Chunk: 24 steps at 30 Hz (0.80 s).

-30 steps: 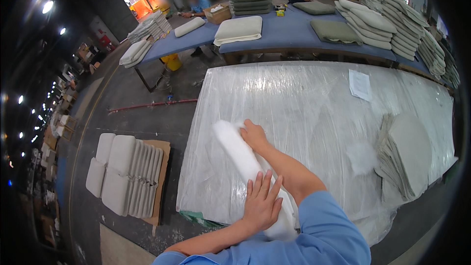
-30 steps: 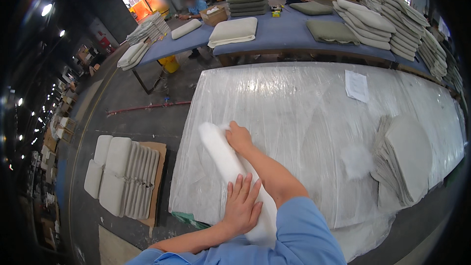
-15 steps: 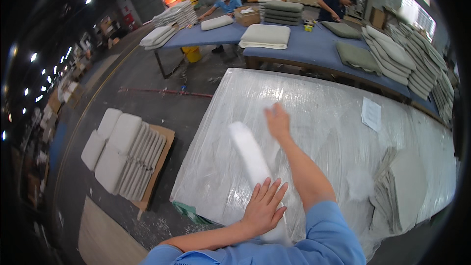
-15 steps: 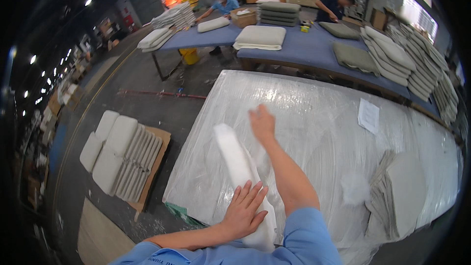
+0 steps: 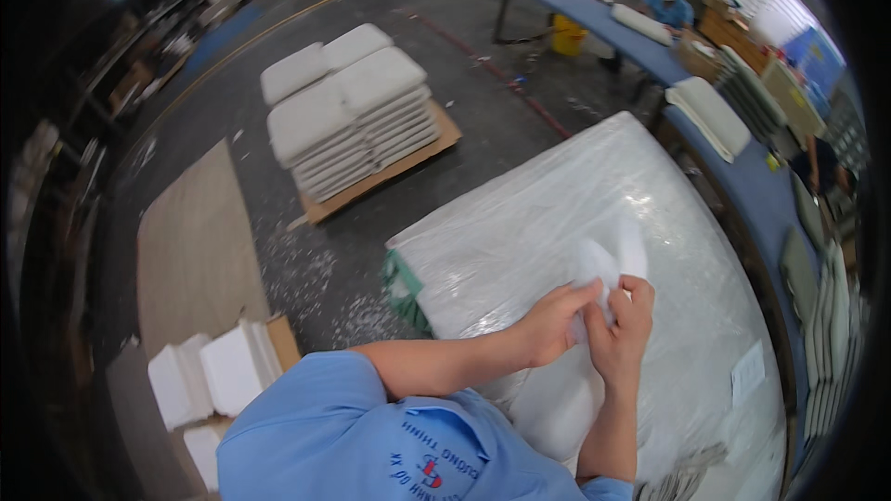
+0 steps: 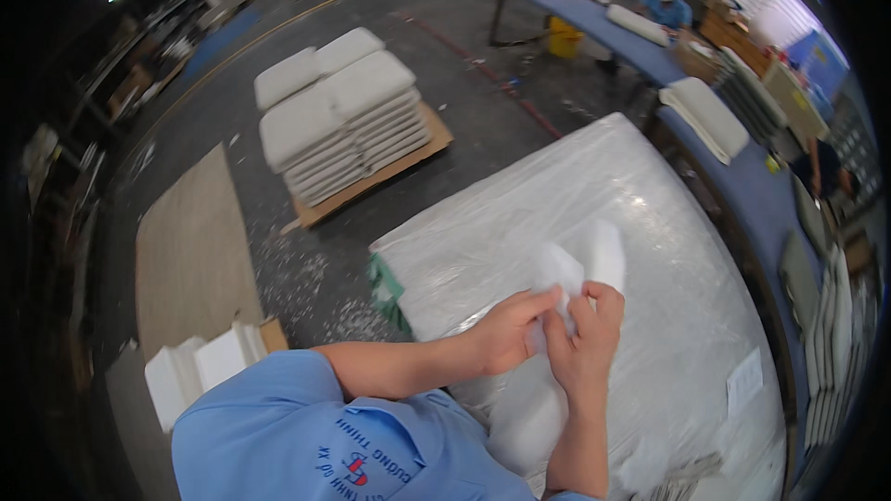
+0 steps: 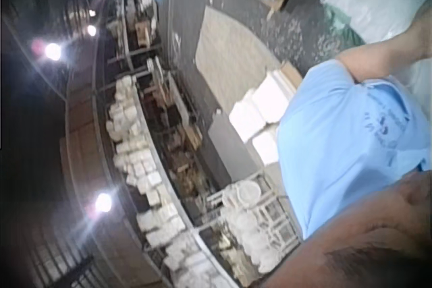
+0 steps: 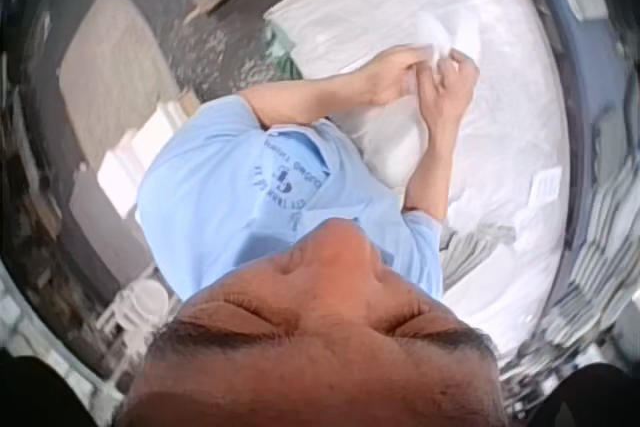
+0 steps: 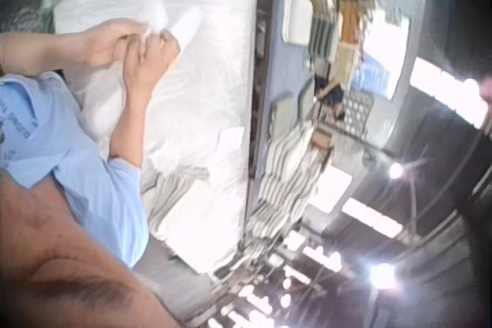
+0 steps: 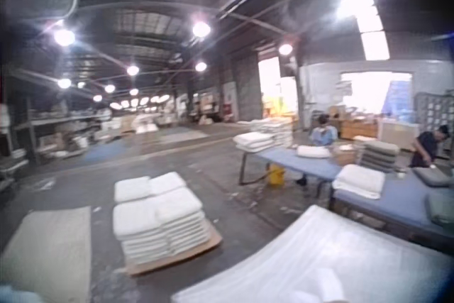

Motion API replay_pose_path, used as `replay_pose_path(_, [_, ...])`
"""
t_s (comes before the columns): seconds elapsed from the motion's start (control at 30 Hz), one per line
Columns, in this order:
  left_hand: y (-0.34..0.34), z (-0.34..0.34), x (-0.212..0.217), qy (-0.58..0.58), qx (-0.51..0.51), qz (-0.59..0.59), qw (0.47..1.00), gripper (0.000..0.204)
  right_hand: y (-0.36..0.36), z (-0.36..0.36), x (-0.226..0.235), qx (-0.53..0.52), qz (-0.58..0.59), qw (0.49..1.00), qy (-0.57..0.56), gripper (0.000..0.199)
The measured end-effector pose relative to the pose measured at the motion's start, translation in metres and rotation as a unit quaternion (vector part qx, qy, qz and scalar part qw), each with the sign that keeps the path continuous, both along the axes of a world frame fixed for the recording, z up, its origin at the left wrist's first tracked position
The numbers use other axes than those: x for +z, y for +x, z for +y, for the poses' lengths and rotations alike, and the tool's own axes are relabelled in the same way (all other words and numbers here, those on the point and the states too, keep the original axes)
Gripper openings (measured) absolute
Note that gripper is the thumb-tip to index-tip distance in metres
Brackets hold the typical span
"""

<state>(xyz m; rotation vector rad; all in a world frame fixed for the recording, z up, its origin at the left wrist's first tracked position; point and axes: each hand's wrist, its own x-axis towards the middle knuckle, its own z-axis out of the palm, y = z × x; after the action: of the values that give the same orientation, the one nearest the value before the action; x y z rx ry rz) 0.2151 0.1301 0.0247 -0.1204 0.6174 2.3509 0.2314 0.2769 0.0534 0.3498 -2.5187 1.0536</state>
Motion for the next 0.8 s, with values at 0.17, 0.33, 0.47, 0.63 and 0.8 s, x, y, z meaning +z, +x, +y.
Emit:
replay_pose_path(0.17, [0.023, -0.054, -0.058, -0.085, 0.062, -0.005, 0.994, 0.037, 0.033, -0.007, 0.005, 0.018, -0.077, 0.992, 0.095, 0.062])
replay_pose_path(0.33, [0.07, -0.149, -0.168, -0.379, 0.226, -0.108, 0.891, 0.05, 0.047, -0.009, -0.022, -0.19, -0.175, 0.958, 0.123, 0.098])
replay_pose_path(0.47, [0.078, -0.248, -0.25, -0.571, 0.224, -0.247, 0.75, 0.054, 0.042, 0.002, -0.031, -0.19, -0.171, 0.964, 0.076, 0.101])
replay_pose_path(0.63, [0.027, -0.317, -0.289, -0.602, 0.226, -0.23, 0.73, 0.045, 0.036, -0.007, -0.036, -0.232, -0.239, 0.942, 0.042, 0.1])
replay_pose_path(0.8, [-0.03, -0.344, -0.334, -0.673, 0.178, -0.313, 0.646, 0.046, 0.027, -0.028, -0.034, -0.283, -0.255, 0.922, 0.068, 0.096])
